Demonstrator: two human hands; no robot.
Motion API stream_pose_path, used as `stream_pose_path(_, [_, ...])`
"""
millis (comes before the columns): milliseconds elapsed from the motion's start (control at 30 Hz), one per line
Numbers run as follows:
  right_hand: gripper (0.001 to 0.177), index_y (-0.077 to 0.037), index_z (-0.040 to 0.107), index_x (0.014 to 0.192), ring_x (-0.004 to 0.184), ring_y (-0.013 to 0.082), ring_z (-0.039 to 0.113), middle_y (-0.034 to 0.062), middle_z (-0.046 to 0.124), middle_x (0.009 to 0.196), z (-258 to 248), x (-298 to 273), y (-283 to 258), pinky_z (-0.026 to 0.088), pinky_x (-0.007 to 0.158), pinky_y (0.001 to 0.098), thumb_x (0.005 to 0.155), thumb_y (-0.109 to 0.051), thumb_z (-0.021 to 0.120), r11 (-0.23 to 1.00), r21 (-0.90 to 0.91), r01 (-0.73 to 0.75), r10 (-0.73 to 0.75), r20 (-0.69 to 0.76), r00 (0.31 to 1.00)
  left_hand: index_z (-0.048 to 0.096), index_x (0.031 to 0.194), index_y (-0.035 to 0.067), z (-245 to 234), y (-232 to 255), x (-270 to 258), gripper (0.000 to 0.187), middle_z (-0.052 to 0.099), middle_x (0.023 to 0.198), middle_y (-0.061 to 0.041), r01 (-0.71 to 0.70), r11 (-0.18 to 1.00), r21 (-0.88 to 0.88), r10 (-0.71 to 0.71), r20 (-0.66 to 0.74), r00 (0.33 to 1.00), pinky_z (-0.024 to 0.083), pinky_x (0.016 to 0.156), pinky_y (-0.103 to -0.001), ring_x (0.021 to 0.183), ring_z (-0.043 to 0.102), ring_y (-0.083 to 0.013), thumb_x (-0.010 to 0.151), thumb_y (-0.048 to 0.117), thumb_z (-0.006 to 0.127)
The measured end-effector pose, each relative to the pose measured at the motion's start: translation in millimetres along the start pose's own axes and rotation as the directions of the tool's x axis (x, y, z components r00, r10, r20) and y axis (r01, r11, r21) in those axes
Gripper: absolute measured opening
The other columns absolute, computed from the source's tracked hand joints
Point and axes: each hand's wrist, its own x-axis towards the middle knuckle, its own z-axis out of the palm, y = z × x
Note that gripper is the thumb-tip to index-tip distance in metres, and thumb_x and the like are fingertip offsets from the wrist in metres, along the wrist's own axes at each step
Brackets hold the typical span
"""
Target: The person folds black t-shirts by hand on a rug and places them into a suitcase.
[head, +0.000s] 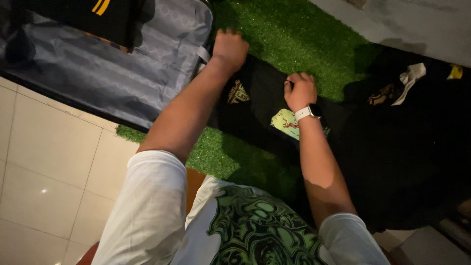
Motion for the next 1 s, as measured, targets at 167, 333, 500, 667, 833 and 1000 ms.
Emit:
stream_pose_path(167, [0.023,-0.006,0.073,0.106,0.104,0.0393,0.058,0.017,0.065,0.108,-4,2,-11,0.049,0.088,0.051,0.086,-0.016,0.073,0.988,-0.148,0.052,-0.067,-0.094,0.993,0.082,0.094,0.017,4,-6,2,0.021,0.07,0.111,-0.009,-0.119,0.99,0.077,0.126,-0.102,0.987,0.046,0.091,-0.048,0.111,0.061,-0.0305,0.087,0.022,0.063])
stream_pose_path(333, [0.027,-0.007,0.07,0.104,0.106,0.0352,0.055,0.0139,0.063,0.109,-23,-39,-52,0.045,0.089,0.0497,0.09,-0.029,0.078,0.953,-0.112,0.282,-0.283,0.008,0.959,0.081,0.094,0.016,5,-9,2,0.021,0.071,0.11,-0.009,-0.161,0.981,0.103,0.17,-0.075,0.983,0.045,0.095,-0.051,0.111,0.061,-0.0308,0.089,0.022,0.062])
stream_pose_path(500, [0.029,-0.009,0.069,0.094,0.095,0.0334,0.055,0.0105,0.061,0.095,-7,-88,-74,0.044,0.079,0.0509,0.08,-0.033,0.078,0.89,-0.094,0.446,-0.435,0.117,0.893,0.081,0.1,0.016,5,-9,2,0.022,0.071,0.113,-0.01,-0.156,0.976,0.155,0.167,-0.058,0.984,0.043,0.099,-0.051,0.113,0.06,-0.0308,0.088,0.021,0.062])
stream_pose_path(667, [0.013,-0.008,0.07,0.104,0.096,0.0296,0.056,0.0095,0.058,0.097,44,-113,-53,0.048,0.083,0.0457,0.092,-0.011,0.064,0.897,-0.106,0.429,-0.407,0.181,0.895,0.08,0.104,0.013,2,-8,8,0.023,0.071,0.115,-0.01,-0.17,0.97,0.176,0.163,0.05,0.985,0.042,0.101,-0.05,0.115,0.06,-0.0305,0.092,0.02,0.062])
stream_pose_path(833, [0.02,-0.009,0.07,0.105,0.096,0.0299,0.058,0.0081,0.057,0.095,40,-125,-58,0.05,0.086,0.0451,0.088,-0.009,0.059,0.881,-0.036,0.471,-0.452,0.225,0.863,0.08,0.103,0.014,-2,-8,12,0.023,0.071,0.116,-0.01,-0.161,0.973,0.165,0.155,0.048,0.987,0.041,0.102,-0.052,0.116,0.059,-0.0304,0.091,0.019,0.062])
stream_pose_path(1000, [0.021,-0.008,0.074,0.109,0.089,0.0288,0.06,0.0092,0.062,0.089,17,-102,-59,0.046,0.077,0.0455,0.091,-0.017,0.066,0.921,-0.052,0.386,-0.376,0.134,0.917,0.08,0.102,0.012,-8,-16,5,0.022,0.071,0.118,-0.008,-0.229,0.967,0.115,0.228,0.024,0.973,0.042,0.103,-0.051,0.117,0.059,-0.0292,0.09,0.018,0.062])
